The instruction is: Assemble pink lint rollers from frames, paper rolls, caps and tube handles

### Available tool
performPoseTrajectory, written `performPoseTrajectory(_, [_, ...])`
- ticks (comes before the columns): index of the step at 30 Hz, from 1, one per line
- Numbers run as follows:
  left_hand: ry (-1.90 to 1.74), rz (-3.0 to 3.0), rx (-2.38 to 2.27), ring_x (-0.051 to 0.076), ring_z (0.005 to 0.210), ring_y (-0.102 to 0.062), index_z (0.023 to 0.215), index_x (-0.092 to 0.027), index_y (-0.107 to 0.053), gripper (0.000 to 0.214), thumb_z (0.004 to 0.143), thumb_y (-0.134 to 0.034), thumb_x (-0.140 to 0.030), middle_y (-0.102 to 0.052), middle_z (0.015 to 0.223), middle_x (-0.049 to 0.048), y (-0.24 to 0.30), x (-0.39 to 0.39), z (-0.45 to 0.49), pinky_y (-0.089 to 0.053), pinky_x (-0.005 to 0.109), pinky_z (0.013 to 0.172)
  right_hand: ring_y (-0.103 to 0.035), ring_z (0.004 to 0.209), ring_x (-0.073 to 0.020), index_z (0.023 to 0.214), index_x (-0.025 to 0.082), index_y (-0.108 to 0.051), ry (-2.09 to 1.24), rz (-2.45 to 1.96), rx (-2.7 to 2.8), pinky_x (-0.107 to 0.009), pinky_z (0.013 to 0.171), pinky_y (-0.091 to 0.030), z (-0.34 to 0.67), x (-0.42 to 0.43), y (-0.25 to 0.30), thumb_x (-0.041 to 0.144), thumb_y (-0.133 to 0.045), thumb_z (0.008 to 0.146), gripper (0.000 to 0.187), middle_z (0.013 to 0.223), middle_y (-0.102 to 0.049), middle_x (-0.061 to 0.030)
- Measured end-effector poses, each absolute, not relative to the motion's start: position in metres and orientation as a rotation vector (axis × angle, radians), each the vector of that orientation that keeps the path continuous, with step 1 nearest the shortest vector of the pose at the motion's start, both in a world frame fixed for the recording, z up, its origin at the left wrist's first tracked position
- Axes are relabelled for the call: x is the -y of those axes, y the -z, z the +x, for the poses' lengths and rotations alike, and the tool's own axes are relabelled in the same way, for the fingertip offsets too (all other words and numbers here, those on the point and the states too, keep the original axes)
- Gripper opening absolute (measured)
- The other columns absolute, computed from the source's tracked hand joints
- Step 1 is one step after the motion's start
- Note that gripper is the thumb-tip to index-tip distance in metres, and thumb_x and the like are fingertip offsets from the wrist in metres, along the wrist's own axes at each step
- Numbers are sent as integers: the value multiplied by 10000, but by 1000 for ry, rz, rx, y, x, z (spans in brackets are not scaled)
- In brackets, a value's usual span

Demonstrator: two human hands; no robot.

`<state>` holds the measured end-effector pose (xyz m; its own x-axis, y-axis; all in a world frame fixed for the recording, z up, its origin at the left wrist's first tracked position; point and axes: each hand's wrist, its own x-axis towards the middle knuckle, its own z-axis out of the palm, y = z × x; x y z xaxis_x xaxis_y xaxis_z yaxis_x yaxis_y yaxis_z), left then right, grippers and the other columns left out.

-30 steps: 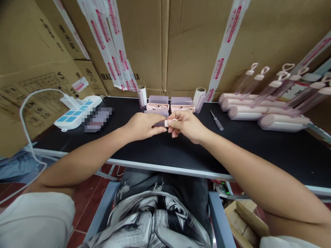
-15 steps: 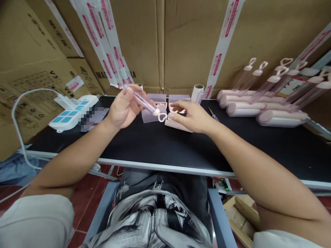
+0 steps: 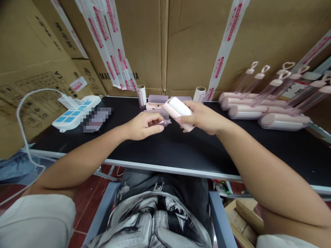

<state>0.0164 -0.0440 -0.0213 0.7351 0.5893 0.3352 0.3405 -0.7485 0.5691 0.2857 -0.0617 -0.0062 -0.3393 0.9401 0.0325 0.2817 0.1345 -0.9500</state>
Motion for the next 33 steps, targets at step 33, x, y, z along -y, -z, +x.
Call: performPoseTrajectory(33, [-968, 2347, -773, 118, 642, -535, 887, -174, -736, 367, 966, -667, -525, -621, 696, -19, 19, 52, 20, -430, 254, 625, -613, 683, -204, 1081, 274, -673, -1264, -936, 1317, -314, 539, -510, 259, 73, 17, 468, -900, 685, 496, 913, -713, -20])
